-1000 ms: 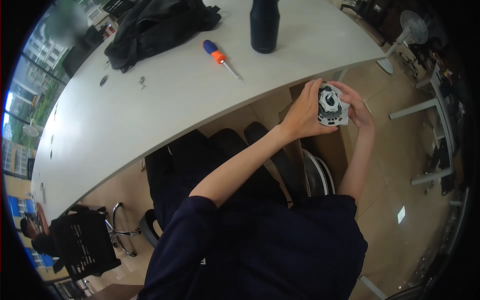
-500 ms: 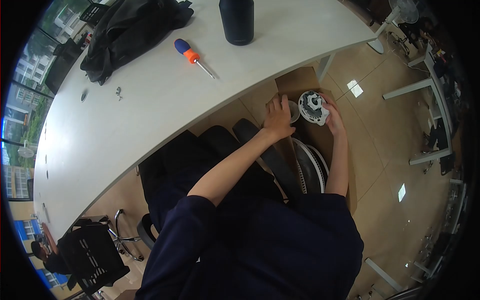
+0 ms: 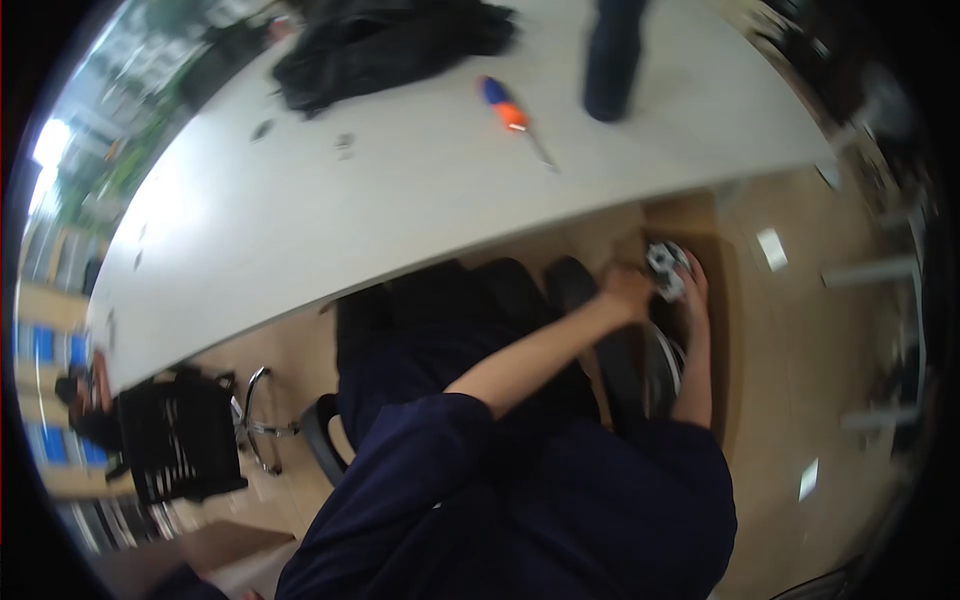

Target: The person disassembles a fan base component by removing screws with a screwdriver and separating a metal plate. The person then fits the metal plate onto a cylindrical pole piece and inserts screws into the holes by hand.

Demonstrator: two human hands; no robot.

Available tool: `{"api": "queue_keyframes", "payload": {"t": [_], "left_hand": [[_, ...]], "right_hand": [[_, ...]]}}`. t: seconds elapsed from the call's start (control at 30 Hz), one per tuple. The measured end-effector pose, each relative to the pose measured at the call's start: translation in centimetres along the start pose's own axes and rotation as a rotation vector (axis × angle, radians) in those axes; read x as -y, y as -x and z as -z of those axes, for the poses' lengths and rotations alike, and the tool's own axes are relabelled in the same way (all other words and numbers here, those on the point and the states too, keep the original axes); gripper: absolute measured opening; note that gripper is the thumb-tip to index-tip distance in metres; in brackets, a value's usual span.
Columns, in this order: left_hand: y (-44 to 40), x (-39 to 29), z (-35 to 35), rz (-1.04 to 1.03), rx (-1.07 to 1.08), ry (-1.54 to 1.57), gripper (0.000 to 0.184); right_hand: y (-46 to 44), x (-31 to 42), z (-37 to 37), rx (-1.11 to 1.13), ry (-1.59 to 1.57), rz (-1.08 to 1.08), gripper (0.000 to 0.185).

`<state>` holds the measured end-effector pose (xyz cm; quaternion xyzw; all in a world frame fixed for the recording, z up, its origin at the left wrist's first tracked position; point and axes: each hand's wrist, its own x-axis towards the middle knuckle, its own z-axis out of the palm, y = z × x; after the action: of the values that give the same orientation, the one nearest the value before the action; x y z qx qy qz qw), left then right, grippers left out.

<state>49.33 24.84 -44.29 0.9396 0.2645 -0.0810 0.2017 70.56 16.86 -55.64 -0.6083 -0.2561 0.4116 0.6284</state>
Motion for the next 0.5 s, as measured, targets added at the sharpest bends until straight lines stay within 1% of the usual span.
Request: {"api": "queue_keyframes", "payload": {"t": [0.03, 0.07, 0.1, 0.13, 0.17, 0.2, 0.23, 0.27, 0.3, 0.33, 0.37, 0.4, 0.43, 0.47, 0.5], "left_hand": [[0.4, 0.0, 0.4, -0.007, 0.007, -0.025, 0.043], [0.3, 0.1, -0.2, -0.028, -0.046, -0.008, 0.042], [-0.2, 0.1, -0.9, -0.033, -0.084, -0.031, 0.042], [-1.0, 0.0, -1.7, -0.058, -0.097, -0.059, 0.040], [-0.5, -0.4, -0.6, -0.042, -0.068, -0.084, 0.035], [-0.3, -0.2, 0.1, -0.081, -0.054, -0.104, 0.031], [-0.7, 0.1, -0.3, -0.115, -0.077, -0.087, 0.031], [-1.2, 0.2, -0.5, -0.165, -0.099, -0.070, 0.031], [-1.7, 0.4, -0.6, -0.148, -0.116, -0.077, 0.031], [-1.7, 0.0, -0.4, -0.195, -0.103, -0.043, 0.033], [-1.6, 0.1, 0.2, -0.244, -0.086, -0.008, 0.035], [-0.4, 0.0, 1.6, -0.238, -0.098, -0.017, 0.035], [2.2, -0.3, 3.5, -0.134, -0.162, -0.090, 0.034], [4.6, -0.4, 5.1, -0.032, -0.223, -0.163, 0.034], [6.1, 0.2, 6.3, 0.032, -0.244, -0.094, 0.033]], "right_hand": [[-0.7, -1.3, -0.3, 0.009, 0.015, 0.042, 0.058], [-1.2, -2.1, -0.4, -0.002, -0.066, 0.063, 0.057], [-2.7, -4.1, 0.7, 0.032, -0.086, 0.063, 0.057], [-2.8, -4.1, 0.8, 0.037, -0.100, 0.059, 0.056], [-2.4, -3.2, 0.0, 0.037, -0.079, 0.049, 0.056], [-4.3, -5.1, 0.9, 0.056, -0.011, 0.133, 0.054], [-4.1, -4.3, 0.1, 0.059, 0.070, 0.161, 0.053], [-4.6, -4.6, -0.2, 0.089, 0.068, 0.181, 0.053], [-5.5, -5.7, 0.4, 0.077, 0.118, 0.244, 0.051], [-5.9, -5.5, 0.7, 0.057, 0.171, 0.311, 0.050], [-6.0, -4.7, 0.0, 0.067, 0.171, 0.326, 0.050], [-5.2, -4.1, -1.0, -0.009, 0.136, 0.256, 0.048], [-4.6, -3.6, -1.6, -0.089, 0.099, 0.181, 0.047], [-4.9, -4.2, -1.5, -0.087, 0.094, 0.187, 0.047], [-5.3, -5.1, -1.3, -0.122, 0.069, 0.152, 0.045]]}}
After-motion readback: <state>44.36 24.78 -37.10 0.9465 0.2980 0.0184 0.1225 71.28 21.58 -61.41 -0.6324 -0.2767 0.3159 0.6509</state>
